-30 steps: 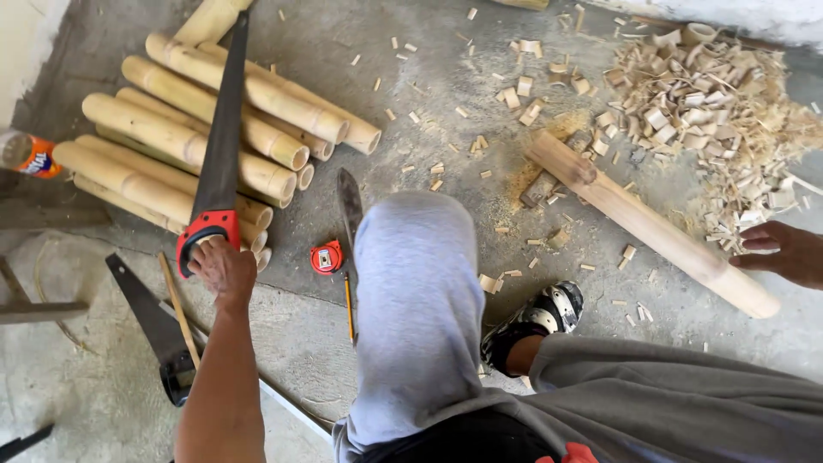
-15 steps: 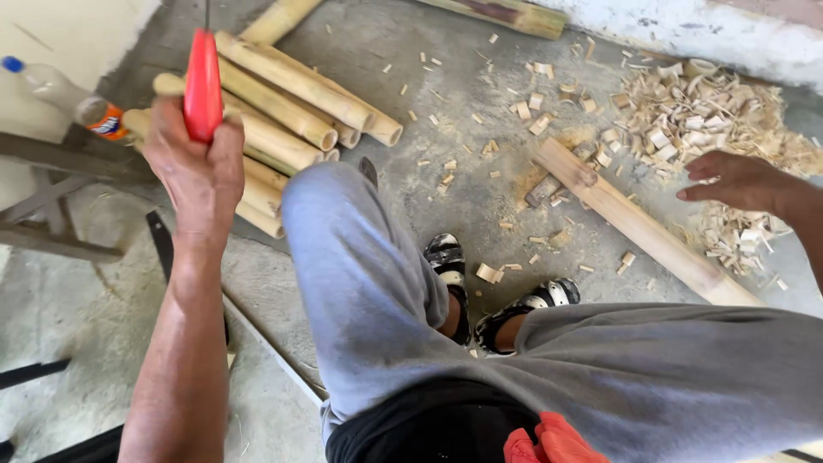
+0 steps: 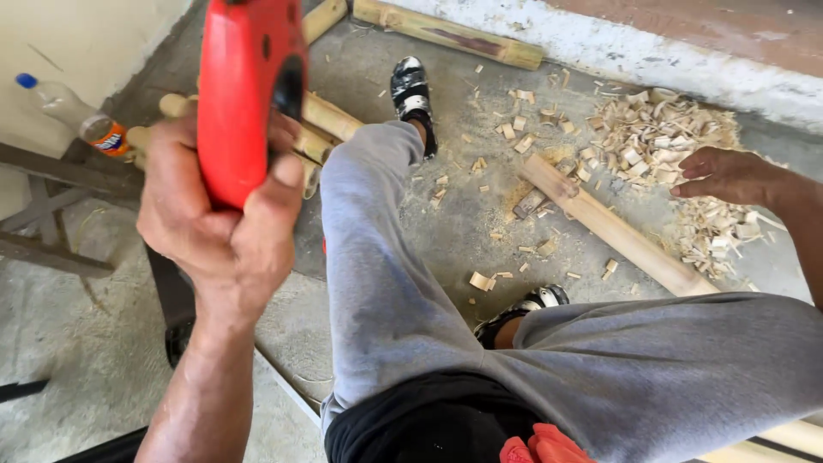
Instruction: The recorder is using a pencil to mark a bamboo pole and then using a saw to cut it.
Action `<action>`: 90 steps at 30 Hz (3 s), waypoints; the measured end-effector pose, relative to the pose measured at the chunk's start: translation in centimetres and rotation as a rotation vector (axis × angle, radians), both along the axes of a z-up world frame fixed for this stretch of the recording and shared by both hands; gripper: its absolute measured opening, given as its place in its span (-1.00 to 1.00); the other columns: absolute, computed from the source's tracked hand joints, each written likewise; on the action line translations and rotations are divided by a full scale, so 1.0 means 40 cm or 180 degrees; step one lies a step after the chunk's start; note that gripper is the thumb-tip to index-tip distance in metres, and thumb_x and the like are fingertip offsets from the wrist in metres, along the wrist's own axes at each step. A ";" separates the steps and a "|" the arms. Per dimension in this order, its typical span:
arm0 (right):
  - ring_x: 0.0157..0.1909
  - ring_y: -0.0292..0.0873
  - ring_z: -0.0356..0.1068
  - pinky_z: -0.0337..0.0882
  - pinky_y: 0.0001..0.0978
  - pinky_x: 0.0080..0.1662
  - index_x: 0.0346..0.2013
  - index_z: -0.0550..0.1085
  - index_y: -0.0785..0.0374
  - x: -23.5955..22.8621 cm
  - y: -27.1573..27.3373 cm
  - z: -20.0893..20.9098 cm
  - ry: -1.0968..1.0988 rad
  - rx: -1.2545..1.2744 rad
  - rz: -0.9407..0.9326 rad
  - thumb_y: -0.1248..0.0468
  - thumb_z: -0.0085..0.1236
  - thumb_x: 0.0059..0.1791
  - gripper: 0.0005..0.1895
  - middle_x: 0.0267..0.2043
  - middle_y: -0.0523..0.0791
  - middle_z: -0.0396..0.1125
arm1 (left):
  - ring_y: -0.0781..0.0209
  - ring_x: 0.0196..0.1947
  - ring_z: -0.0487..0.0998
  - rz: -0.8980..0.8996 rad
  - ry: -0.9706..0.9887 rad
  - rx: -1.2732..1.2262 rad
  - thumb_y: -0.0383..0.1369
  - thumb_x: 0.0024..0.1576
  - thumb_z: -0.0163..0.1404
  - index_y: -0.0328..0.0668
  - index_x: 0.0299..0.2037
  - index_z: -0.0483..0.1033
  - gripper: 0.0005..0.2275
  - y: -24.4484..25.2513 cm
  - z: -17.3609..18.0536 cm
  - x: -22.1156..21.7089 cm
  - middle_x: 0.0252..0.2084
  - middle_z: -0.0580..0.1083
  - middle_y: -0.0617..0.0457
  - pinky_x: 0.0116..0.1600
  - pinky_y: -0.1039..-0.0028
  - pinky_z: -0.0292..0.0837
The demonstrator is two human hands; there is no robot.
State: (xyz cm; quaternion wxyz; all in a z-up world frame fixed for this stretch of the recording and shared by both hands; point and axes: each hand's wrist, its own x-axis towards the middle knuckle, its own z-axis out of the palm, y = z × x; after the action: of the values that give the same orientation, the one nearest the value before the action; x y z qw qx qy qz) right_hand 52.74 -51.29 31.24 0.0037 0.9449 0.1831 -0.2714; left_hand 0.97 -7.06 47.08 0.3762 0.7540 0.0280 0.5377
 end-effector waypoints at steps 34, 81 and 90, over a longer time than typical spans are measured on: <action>0.24 0.13 0.25 0.18 0.17 0.29 0.28 0.22 0.18 0.050 0.345 -0.745 -0.0172 0.0467 -0.0489 0.22 0.39 -0.28 -0.12 0.15 0.05 0.30 | 0.12 -0.22 0.72 -0.1134 0.2417 -0.1495 -0.49 0.10 0.16 -0.59 0.22 0.37 -0.52 -0.189 -0.662 0.522 -0.07 0.59 -0.36 -0.23 0.43 0.66; -0.07 -0.09 0.48 0.32 0.06 0.10 0.22 0.39 0.11 0.107 0.324 -0.762 0.0305 0.0570 -0.0929 -0.53 -0.35 -0.04 -0.07 -0.08 -0.06 0.47 | 0.09 -0.33 0.74 -0.1343 0.3235 -0.1466 -0.38 0.19 0.08 -0.58 0.21 0.36 -0.56 -0.209 -0.725 0.509 -0.24 0.62 -0.34 -0.32 0.44 0.62; 0.09 0.00 0.45 0.27 0.09 0.25 0.22 0.42 0.16 0.109 0.325 -0.757 0.0299 0.0722 -0.1022 -0.57 -0.28 -0.07 -0.01 0.05 -0.01 0.45 | 0.10 -0.34 0.73 -0.1244 0.3173 -0.1465 -0.35 0.23 0.05 -0.57 0.17 0.41 -0.60 -0.209 -0.699 0.502 -0.21 0.62 -0.31 -0.35 0.44 0.70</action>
State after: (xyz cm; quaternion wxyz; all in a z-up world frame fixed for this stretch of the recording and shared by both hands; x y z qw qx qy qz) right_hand 57.09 -38.28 0.97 -0.1547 0.9426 0.0595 -0.2899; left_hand 21.06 -15.43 19.11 0.5641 0.8061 0.1782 0.0186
